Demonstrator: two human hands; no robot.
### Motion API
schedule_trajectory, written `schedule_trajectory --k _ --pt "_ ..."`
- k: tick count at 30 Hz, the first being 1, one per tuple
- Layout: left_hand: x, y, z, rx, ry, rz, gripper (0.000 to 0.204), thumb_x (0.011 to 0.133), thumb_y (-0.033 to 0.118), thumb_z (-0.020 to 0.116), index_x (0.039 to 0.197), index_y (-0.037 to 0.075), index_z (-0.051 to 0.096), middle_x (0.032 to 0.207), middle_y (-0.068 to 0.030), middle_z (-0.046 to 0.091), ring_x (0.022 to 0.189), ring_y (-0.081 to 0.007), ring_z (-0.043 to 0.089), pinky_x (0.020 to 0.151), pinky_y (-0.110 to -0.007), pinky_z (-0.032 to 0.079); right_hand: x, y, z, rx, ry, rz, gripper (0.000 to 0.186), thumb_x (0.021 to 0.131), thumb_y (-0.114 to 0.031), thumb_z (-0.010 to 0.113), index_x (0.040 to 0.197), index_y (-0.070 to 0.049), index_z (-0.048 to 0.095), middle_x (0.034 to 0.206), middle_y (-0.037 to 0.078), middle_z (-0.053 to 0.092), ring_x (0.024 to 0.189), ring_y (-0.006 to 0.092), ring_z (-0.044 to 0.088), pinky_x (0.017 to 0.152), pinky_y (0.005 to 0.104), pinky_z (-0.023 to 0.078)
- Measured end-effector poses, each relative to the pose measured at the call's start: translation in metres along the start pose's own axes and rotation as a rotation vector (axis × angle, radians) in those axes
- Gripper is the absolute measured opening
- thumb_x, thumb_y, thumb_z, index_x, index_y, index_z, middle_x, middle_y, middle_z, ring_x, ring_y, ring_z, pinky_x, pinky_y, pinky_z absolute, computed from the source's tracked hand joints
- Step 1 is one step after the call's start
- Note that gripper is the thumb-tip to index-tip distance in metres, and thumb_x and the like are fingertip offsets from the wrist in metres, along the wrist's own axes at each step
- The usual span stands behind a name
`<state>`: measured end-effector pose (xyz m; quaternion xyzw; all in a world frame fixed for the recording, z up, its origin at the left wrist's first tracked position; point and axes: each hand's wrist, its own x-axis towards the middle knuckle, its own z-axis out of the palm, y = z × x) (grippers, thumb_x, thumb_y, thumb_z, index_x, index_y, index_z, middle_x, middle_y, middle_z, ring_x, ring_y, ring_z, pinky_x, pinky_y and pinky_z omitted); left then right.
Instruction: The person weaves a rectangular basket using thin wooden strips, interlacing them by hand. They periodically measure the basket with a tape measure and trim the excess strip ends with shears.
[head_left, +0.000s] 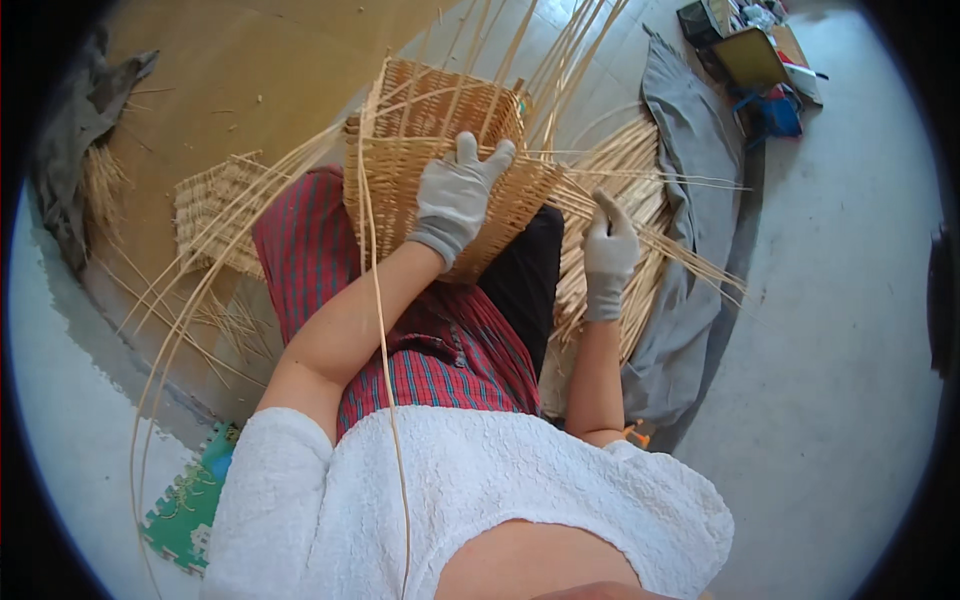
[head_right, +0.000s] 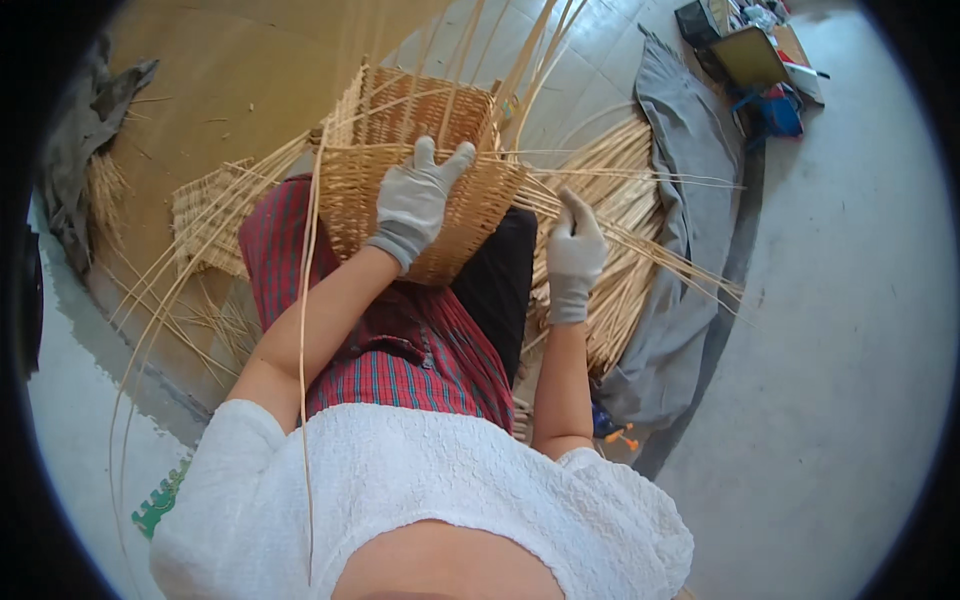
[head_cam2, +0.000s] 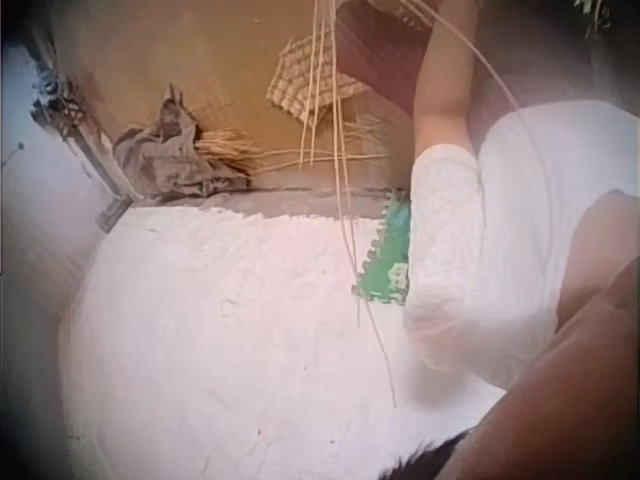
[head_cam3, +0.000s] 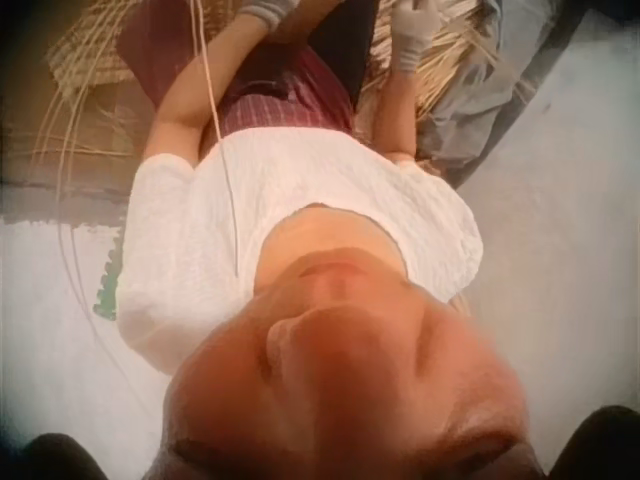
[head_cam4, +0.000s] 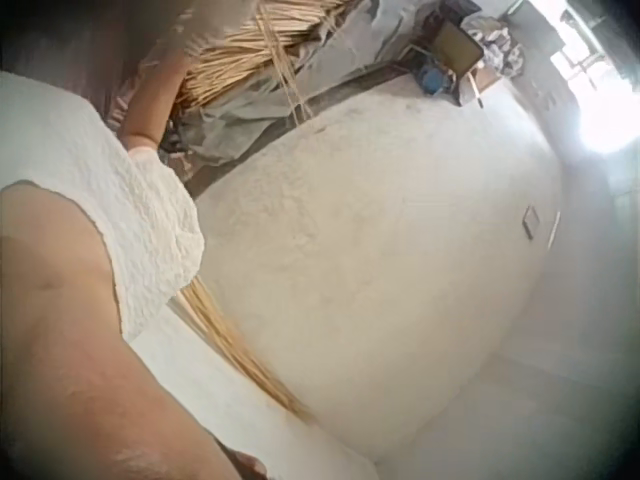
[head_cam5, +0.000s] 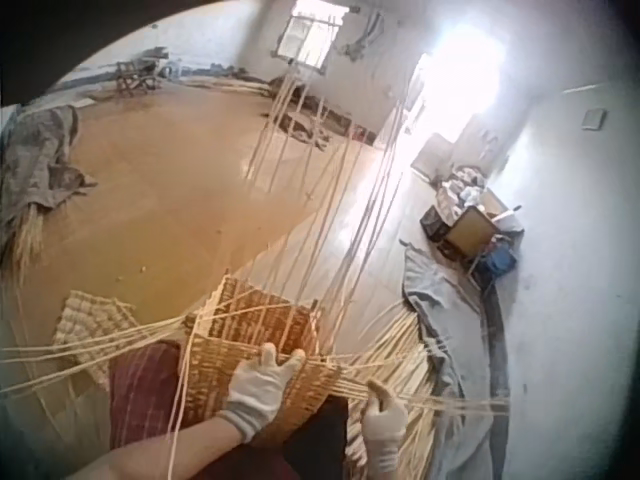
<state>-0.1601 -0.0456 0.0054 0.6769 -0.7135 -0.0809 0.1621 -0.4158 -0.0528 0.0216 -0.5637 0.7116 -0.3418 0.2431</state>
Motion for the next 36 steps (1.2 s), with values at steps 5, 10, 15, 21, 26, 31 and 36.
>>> schedule_trajectory --k 5,10,15,21,26,31,36 --pt "-0.035 -0.038 -0.013 -0.521 0.352 0.091 0.065 0.089 0.008 0.071 0.149 0.025 0.055 0.149 -0.0173 0.049 0.107 -0.0343 0.07 0.095 -0.043 0.057 -0.007 -0.059 0.003 -0.205 0.174 -0.411 0.021 0.1 -0.012 0.062 0.116 -0.007 0.076 0.107 0.016 0.077 0.098 0.0334 0.074 0.088 0.0397 0.058" --pt "-0.041 -0.036 -0.034 -0.488 0.206 0.377 0.054 0.095 0.003 0.062 0.146 0.019 0.057 0.149 -0.0096 0.055 0.111 -0.0352 0.069 0.094 -0.042 0.059 0.072 -0.062 0.012 -0.604 0.022 -0.789 0.021 0.088 -0.015 0.069 0.107 -0.016 0.078 0.109 0.012 0.076 0.117 0.0281 0.066 0.11 0.0406 0.042" --pt "0.007 0.02 -0.022 -0.39 -0.104 -0.004 0.057 0.098 0.007 0.054 0.15 0.03 0.053 0.145 -0.0107 0.055 0.098 -0.0358 0.073 0.085 -0.043 0.061 0.043 -0.072 0.0 -0.712 -0.069 -0.77 0.016 0.094 -0.02 0.067 0.102 -0.015 0.08 0.099 0.006 0.076 0.107 0.0278 0.067 0.107 0.0461 0.042" --pt "0.014 0.015 -0.007 -0.337 -0.187 0.092 0.057 0.099 0.006 0.05 0.149 0.034 0.054 0.137 -0.0107 0.056 0.089 -0.037 0.073 0.079 -0.047 0.06 -0.008 -0.046 -0.001 -0.666 0.087 -0.849 0.018 0.091 -0.013 0.071 0.108 -0.011 0.078 0.108 0.008 0.073 0.11 0.0288 0.067 0.103 0.0435 0.049" --pt "0.021 0.02 -0.02 -0.336 -0.14 0.075 0.054 0.098 0.007 0.053 0.146 0.03 0.057 0.14 -0.0108 0.055 0.091 -0.0384 0.073 0.082 -0.046 0.061 -0.009 -0.047 0.015 -0.594 0.046 -0.786 0.029 0.089 -0.016 0.075 0.118 -0.016 0.072 0.129 0.009 0.067 0.123 0.0292 0.061 0.11 0.0462 0.045" --pt "-0.013 -0.019 0.008 -0.787 0.342 0.281 0.041 0.098 0.01 0.061 0.138 0.019 0.06 0.136 -0.0123 0.059 0.098 -0.0339 0.072 0.083 -0.04 0.062 -0.037 -0.062 0.03 -0.242 0.269 -0.707 0.023 0.088 -0.005 0.074 0.11 -0.012 0.072 0.121 0.012 0.069 0.117 0.0295 0.064 0.102 0.0417 0.05" --pt "-0.05 -0.1 -0.015 -1.371 0.833 -0.522 0.015 0.098 0.005 0.071 0.111 0.0 0.066 0.101 -0.007 0.068 0.076 -0.0107 0.064 0.058 -0.026 0.053 -0.086 -0.104 0.089 0.074 -0.369 -0.603 0.013 0.093 -0.008 0.07 0.105 -0.01 0.076 0.104 0.011 0.075 0.099 0.0304 0.072 0.087 0.0401 0.057"
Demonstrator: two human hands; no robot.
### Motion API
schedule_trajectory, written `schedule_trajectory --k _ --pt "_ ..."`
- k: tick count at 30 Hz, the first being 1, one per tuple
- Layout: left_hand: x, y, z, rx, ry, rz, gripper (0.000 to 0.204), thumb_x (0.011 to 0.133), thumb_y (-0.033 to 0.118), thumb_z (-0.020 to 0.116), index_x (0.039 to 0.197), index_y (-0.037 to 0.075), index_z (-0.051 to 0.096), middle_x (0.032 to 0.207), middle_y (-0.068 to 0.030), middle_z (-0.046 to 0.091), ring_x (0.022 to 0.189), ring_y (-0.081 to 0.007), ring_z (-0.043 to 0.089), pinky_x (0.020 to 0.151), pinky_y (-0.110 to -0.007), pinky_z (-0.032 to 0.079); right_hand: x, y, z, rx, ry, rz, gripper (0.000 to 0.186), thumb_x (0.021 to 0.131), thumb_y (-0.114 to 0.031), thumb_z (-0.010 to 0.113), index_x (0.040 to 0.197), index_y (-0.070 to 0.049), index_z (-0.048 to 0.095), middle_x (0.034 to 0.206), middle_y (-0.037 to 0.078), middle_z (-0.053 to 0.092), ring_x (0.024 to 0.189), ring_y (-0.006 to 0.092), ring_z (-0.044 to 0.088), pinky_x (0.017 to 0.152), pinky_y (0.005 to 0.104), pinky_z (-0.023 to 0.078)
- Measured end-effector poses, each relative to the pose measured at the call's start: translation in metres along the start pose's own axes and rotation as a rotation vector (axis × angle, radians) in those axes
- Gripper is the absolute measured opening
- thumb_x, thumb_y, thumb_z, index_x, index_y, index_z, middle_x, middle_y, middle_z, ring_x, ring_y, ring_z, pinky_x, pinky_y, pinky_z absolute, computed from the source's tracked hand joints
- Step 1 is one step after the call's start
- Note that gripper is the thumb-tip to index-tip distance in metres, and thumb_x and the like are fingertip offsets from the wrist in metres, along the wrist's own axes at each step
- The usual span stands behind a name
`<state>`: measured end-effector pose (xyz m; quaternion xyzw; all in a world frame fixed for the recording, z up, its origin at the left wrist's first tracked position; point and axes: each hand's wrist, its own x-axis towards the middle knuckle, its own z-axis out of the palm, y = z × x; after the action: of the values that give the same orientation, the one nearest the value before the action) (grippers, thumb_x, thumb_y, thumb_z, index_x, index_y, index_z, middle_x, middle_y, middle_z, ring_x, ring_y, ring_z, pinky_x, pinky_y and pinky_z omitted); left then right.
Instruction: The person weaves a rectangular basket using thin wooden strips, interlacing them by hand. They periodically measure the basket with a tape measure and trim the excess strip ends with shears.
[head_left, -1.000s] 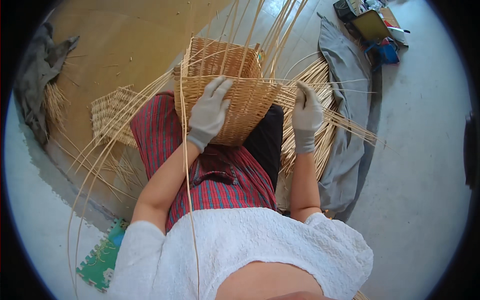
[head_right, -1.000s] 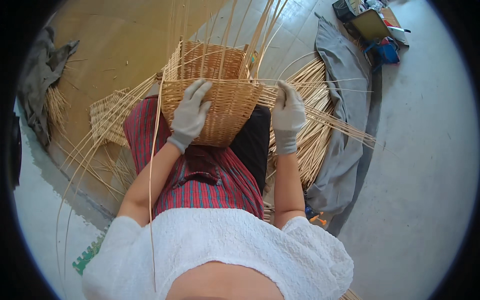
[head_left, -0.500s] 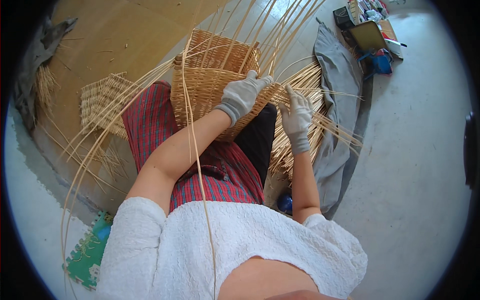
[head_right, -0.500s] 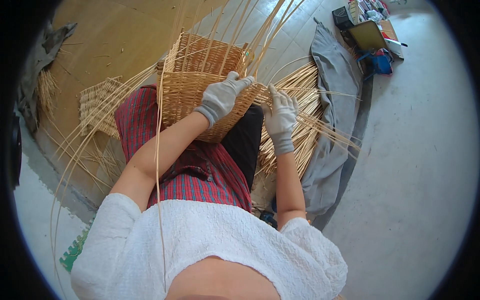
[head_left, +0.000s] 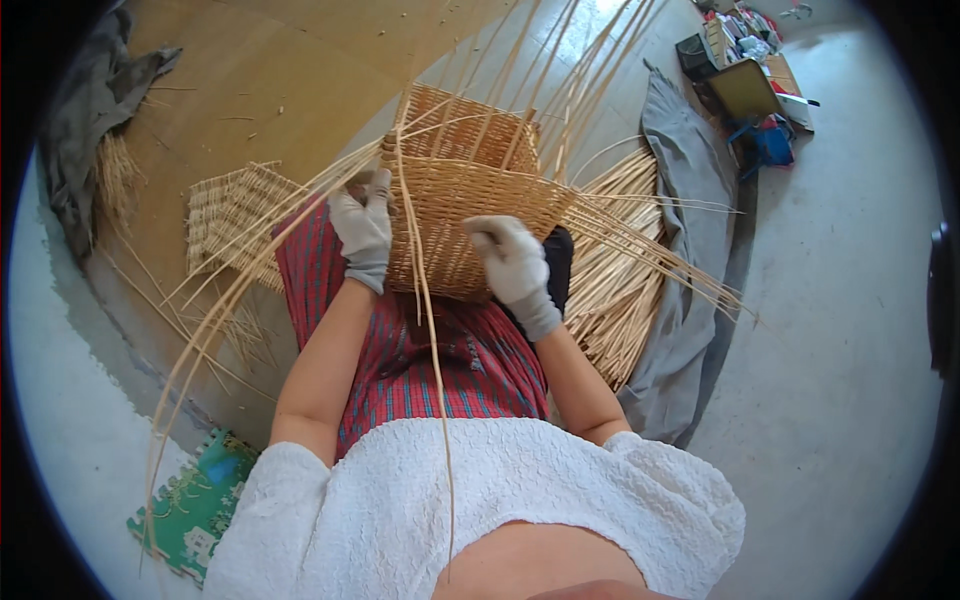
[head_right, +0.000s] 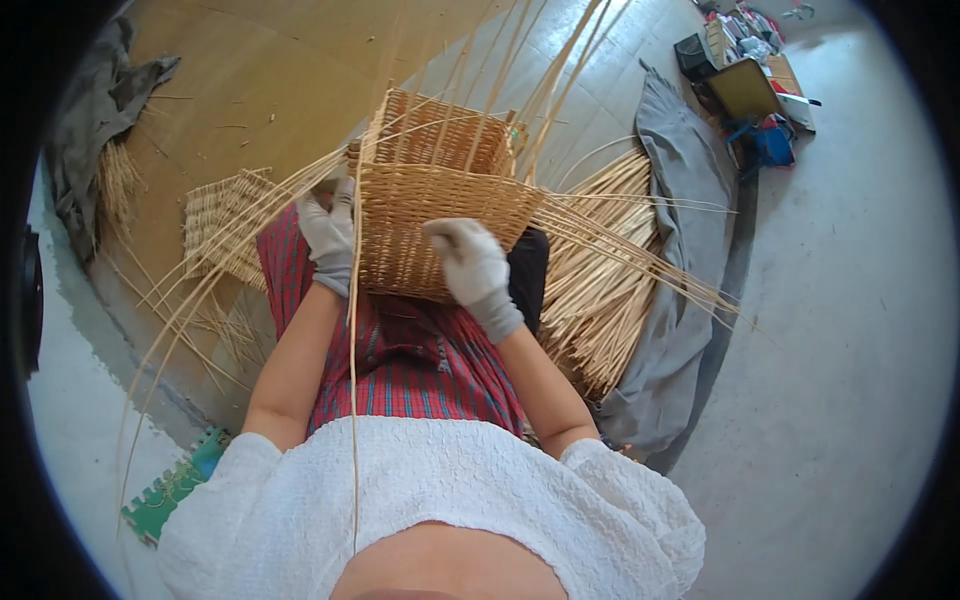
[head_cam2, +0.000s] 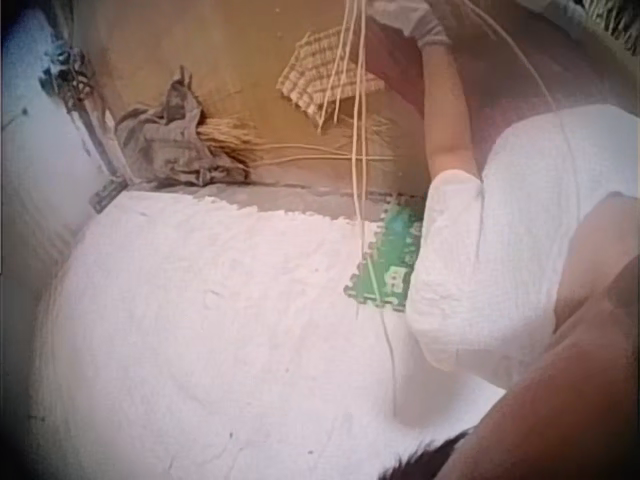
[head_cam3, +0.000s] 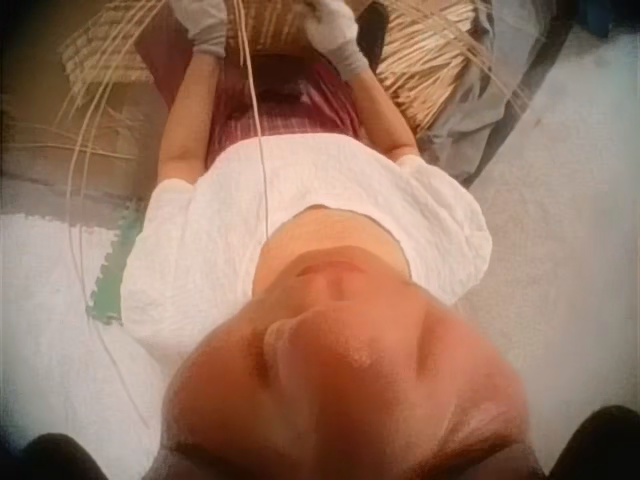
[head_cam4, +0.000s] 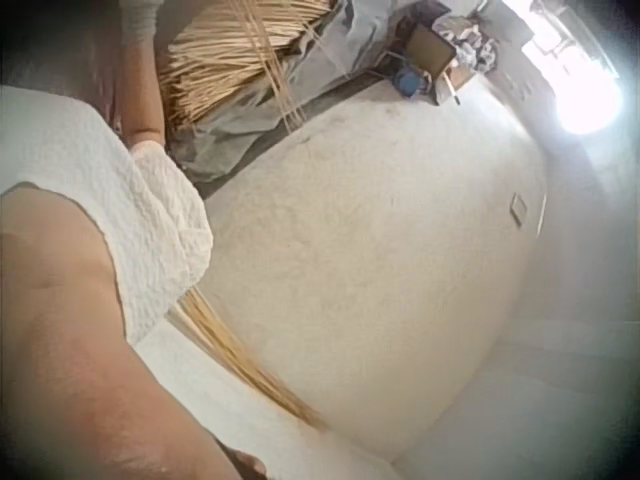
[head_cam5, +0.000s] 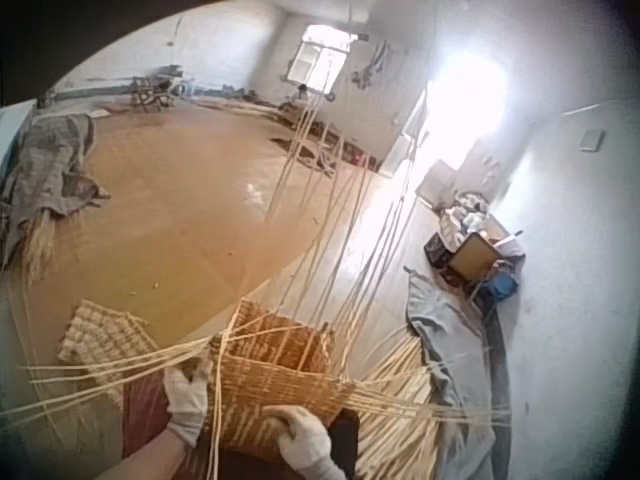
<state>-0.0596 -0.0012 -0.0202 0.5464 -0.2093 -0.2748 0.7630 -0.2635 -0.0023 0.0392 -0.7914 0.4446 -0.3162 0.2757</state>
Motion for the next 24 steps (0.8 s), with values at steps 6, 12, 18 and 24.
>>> schedule_trajectory --k 6,12,18,24 --pt "0.023 -0.02 -0.049 -0.175 -0.233 -0.009 0.018 0.101 0.013 0.069 0.114 0.001 0.065 0.095 -0.0051 0.07 0.082 -0.0165 0.066 0.074 -0.03 0.058 0.045 -0.084 0.085 0.058 -0.18 -0.188 0.024 0.091 -0.017 0.074 0.115 -0.012 0.073 0.101 0.012 0.074 0.095 0.0334 0.071 0.082 0.042 0.057" --pt "0.078 0.018 -0.06 0.229 -0.765 -0.034 0.056 0.095 0.01 0.074 0.145 0.003 0.051 0.137 -0.0118 0.061 0.124 -0.0217 0.059 0.106 -0.037 0.05 0.038 -0.079 0.076 -0.182 -0.088 -0.346 0.018 0.09 -0.025 0.074 0.106 -0.017 0.077 0.095 0.006 0.074 0.089 0.0281 0.072 0.077 0.0414 0.058" --pt "0.109 0.0 -0.033 0.1 -1.048 -0.177 0.064 0.088 0.031 0.086 0.14 0.012 0.055 0.134 -0.0026 0.059 0.13 -0.0188 0.053 0.116 -0.038 0.043 0.035 0.016 0.038 0.764 0.04 0.456 0.026 0.104 -0.016 0.067 0.125 -0.004 0.074 0.104 0.006 0.077 0.09 0.0125 0.072 0.071 0.0244 0.055" --pt "0.08 -0.014 -0.006 0.088 -0.713 0.017 0.035 0.092 0.021 0.083 0.118 0.013 0.061 0.114 0.0042 0.059 0.104 -0.01 0.056 0.095 -0.028 0.049 0.073 0.021 0.057 0.639 0.394 0.226 0.029 0.102 -0.017 0.069 0.128 -0.003 0.072 0.118 0.009 0.074 0.095 0.0174 0.073 0.078 0.0306 0.059"
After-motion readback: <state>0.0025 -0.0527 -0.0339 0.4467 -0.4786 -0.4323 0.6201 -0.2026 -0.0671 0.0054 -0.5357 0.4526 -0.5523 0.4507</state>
